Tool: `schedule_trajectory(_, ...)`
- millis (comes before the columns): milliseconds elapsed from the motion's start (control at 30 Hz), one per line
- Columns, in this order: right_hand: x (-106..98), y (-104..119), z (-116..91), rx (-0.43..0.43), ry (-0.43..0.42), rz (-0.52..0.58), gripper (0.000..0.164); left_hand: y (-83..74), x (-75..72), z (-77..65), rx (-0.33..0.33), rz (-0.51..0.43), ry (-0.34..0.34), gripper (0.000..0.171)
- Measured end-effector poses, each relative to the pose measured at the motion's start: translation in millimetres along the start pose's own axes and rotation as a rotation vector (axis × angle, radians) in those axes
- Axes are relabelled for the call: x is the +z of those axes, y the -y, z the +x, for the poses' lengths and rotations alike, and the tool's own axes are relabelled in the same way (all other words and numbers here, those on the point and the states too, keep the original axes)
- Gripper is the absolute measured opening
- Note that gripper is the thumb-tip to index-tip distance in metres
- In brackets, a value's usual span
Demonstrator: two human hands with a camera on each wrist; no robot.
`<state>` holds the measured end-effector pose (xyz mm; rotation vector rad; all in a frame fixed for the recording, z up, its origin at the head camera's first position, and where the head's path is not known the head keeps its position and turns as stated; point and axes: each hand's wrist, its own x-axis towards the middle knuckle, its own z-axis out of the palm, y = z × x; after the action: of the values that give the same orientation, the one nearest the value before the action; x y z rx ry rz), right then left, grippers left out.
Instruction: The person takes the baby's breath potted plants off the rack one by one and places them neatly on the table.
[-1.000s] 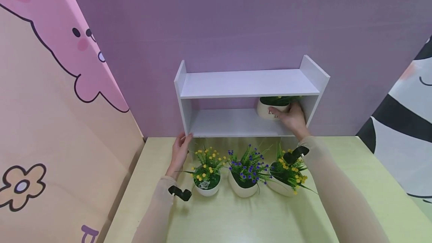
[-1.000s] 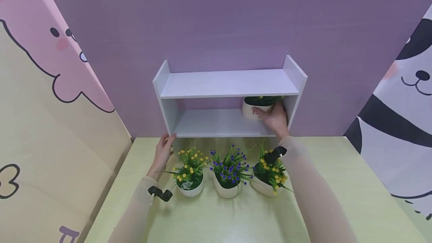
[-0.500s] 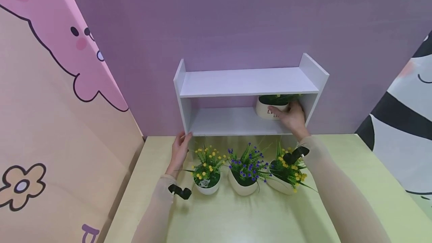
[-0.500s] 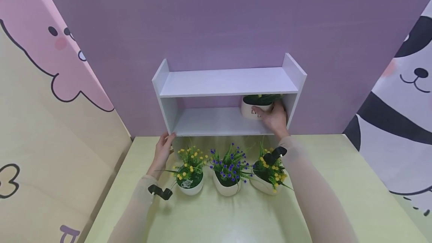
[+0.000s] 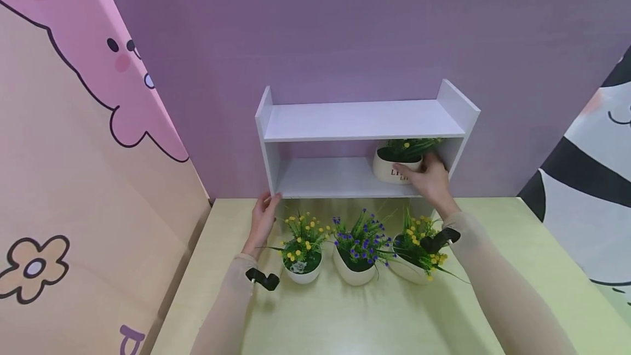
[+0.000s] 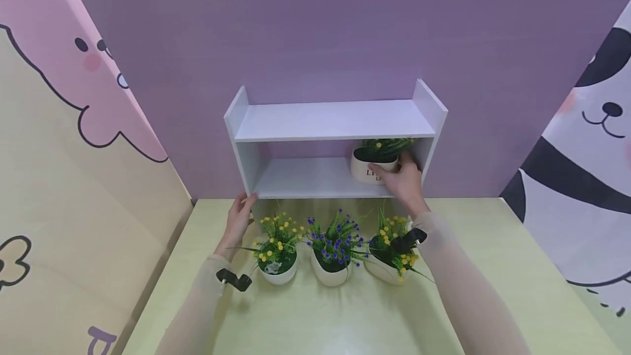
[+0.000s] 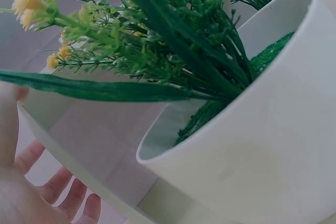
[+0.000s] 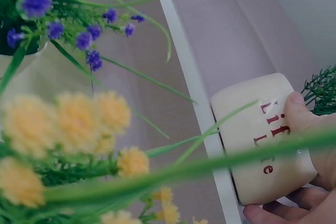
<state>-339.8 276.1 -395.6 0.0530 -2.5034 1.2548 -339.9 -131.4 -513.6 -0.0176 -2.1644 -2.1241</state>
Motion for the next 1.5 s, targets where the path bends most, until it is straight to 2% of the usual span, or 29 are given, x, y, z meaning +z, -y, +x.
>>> schedule_trajectory(167,-2.2,2.1,-9.3,0.0,0.028,0.003,0.075,0.9,0.2,1.8,0.008,0.002,-0.001,0.062)
schedule_trajectory(500,-5.6,0.6,-21.6,-0.03,0.024,-0.015,0.077,1.4,0.9,0.0,0.002,-0.001,0.007,0.064)
schedule_trajectory(867,-7.2,-2.3,-31.4,-0.008,0.03,-0.018,0.081,5.8,3.1,2.7,-0.006,-0.002,-0.002,0.06)
schedule_trajectory(1300,-14.5,-2.1,-40.4,0.042,0.044,-0.011,0.085,0.6,1.4,0.7,-0.005,0.013,-0.008,0.062)
schedule_trajectory(1500,-19.3,-2.4,-45.7,0.059,0.064,0.017,0.094,1.7,1.9,1.5,-0.015,0.028,-0.015,0.061)
